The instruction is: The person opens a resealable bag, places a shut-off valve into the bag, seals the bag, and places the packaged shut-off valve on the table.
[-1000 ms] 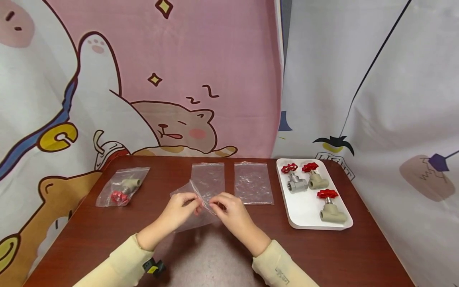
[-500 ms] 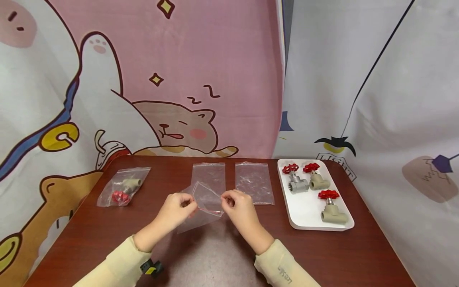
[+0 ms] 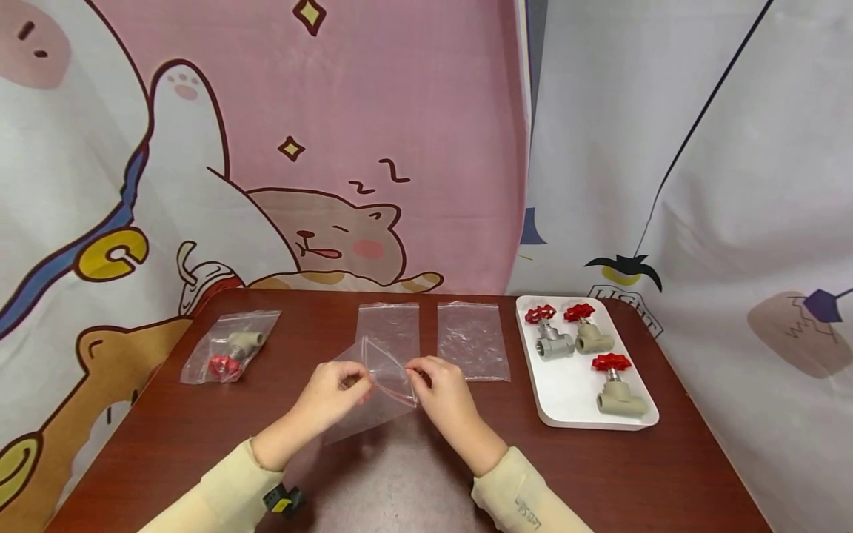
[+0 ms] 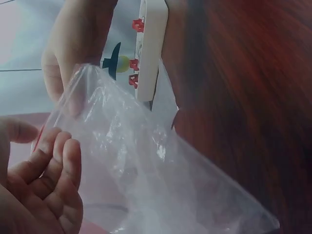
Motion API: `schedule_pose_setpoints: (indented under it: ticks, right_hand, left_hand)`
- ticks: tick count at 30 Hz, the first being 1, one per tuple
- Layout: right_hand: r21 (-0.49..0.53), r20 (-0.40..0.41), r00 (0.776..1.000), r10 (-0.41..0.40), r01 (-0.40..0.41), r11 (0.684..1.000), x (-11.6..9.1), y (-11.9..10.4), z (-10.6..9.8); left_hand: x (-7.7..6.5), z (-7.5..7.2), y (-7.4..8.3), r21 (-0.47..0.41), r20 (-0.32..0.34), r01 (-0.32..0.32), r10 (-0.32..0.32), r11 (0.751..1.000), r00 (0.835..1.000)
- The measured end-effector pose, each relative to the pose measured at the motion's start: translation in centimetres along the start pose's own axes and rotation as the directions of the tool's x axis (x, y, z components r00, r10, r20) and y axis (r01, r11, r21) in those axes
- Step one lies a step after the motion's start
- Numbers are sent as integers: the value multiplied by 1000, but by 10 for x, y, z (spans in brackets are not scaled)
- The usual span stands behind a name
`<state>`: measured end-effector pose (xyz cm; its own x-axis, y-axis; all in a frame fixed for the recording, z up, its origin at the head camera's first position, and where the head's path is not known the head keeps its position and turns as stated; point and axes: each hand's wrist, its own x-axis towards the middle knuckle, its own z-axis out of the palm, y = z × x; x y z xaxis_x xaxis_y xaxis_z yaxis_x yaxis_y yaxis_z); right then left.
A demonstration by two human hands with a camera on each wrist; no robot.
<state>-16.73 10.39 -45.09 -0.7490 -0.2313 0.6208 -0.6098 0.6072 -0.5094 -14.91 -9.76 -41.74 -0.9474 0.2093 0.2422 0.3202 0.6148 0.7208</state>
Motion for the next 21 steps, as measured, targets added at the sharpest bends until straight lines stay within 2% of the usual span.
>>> schedule_pose_setpoints:
  ticks: [2, 5, 7, 10, 12, 15, 18, 21]
  right_hand:
    - [6, -1, 1000, 0, 0, 1000, 0, 0, 0]
    - [15, -4, 1000, -4, 4, 1000, 0, 1, -1]
    - [22, -4, 1000, -9, 9, 1000, 0, 1, -2]
    - [39, 0, 1000, -15, 15, 999, -1, 1, -3]
    - [56, 6, 1000, -21, 21, 998, -1, 1, -3]
    - [88, 17, 999, -32, 31, 996, -2, 1, -4]
    - [119, 21, 999, -47, 44, 992, -3, 1, -5]
    - [146, 23, 999, -48, 44, 988, -3, 1, -6]
  left_hand:
    - [0, -1, -2, -39, -25, 1, -2, 999, 1000]
    - [2, -2, -7, -88, -114, -30, 20, 996, 993]
    - [4, -3, -12, -113, -184, -78, 57, 991, 981]
    - [9, -4, -20, -130, -252, -149, 113, 980, 961]
    - [11, -5, -25, -130, -260, -180, 142, 975, 955]
    - [15, -5, -32, -132, -230, -189, 155, 973, 961]
    - [17, -3, -37, -161, -191, -178, 147, 971, 971]
    - [18, -1, -37, -215, -184, -166, 127, 962, 975]
